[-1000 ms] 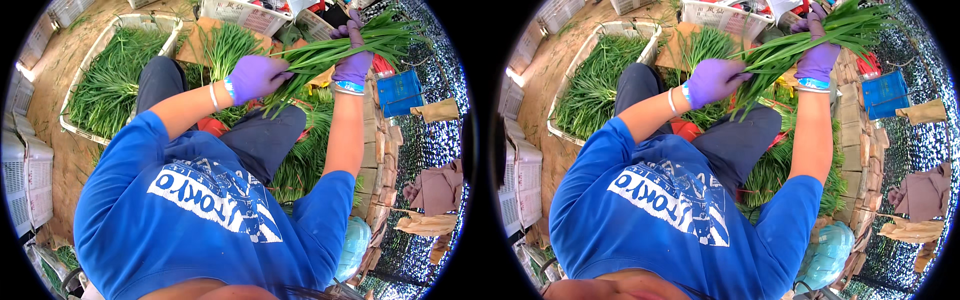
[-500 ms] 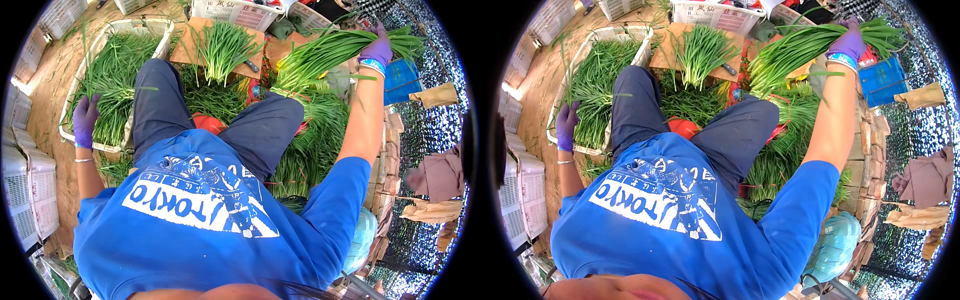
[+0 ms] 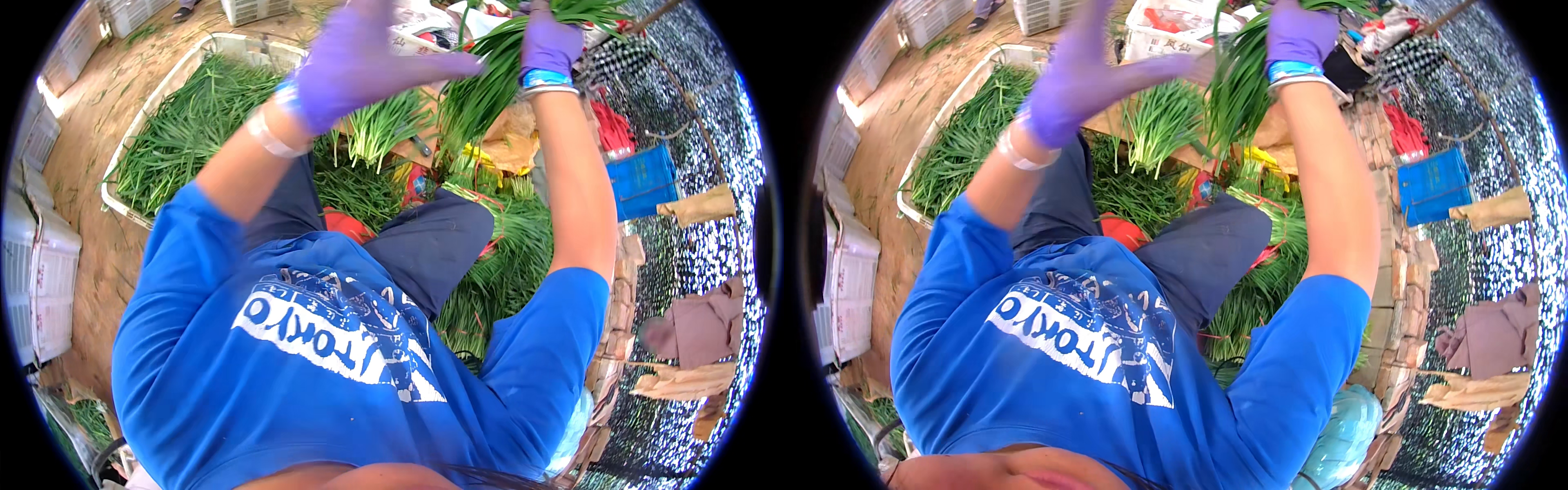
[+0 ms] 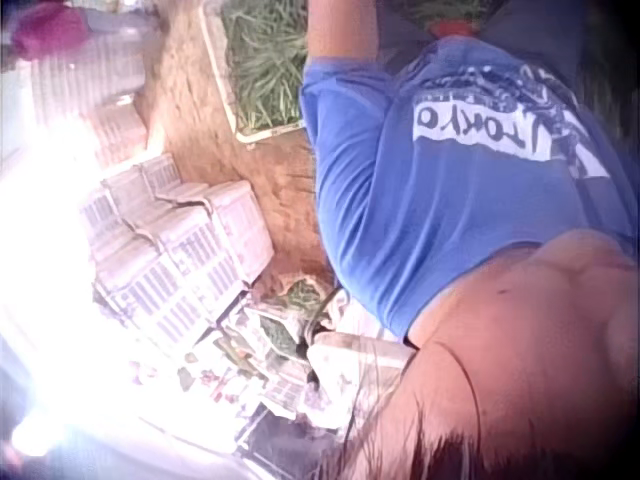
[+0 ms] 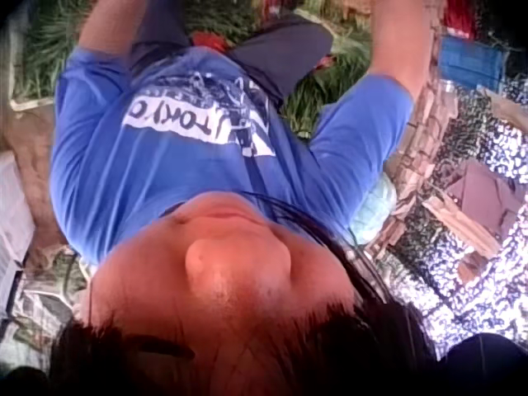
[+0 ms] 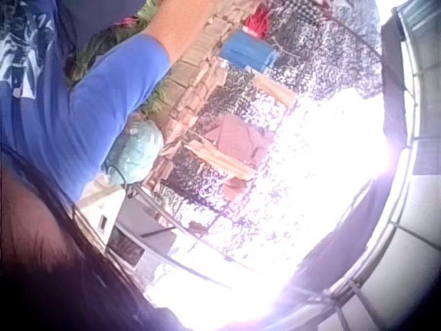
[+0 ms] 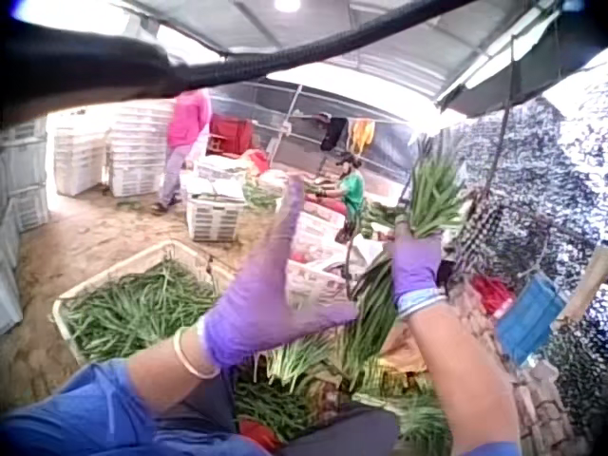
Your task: The person sorts green onions by hand while sitting on the ground, removing yellowed leaves and bunching the stems together before placing them into a plastic crate.
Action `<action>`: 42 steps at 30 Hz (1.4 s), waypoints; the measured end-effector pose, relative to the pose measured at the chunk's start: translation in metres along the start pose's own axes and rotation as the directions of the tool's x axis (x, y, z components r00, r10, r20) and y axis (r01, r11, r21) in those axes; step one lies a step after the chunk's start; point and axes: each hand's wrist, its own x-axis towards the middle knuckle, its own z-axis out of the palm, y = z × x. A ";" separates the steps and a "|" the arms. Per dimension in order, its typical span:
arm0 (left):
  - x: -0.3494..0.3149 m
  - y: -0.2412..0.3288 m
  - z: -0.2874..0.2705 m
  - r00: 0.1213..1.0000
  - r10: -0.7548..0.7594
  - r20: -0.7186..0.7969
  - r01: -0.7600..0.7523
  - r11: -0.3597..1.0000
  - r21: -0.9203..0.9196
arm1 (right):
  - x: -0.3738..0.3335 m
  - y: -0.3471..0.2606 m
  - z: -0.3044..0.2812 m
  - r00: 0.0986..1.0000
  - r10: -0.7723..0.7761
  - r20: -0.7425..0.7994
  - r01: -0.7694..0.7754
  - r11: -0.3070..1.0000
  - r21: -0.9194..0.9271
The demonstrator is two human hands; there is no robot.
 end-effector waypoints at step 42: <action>-0.122 -0.028 0.113 0.717 -0.320 0.619 0.173 -0.779 -0.603 | 0.035 0.075 -0.021 0.956 0.103 0.275 -0.180 0.946 0.270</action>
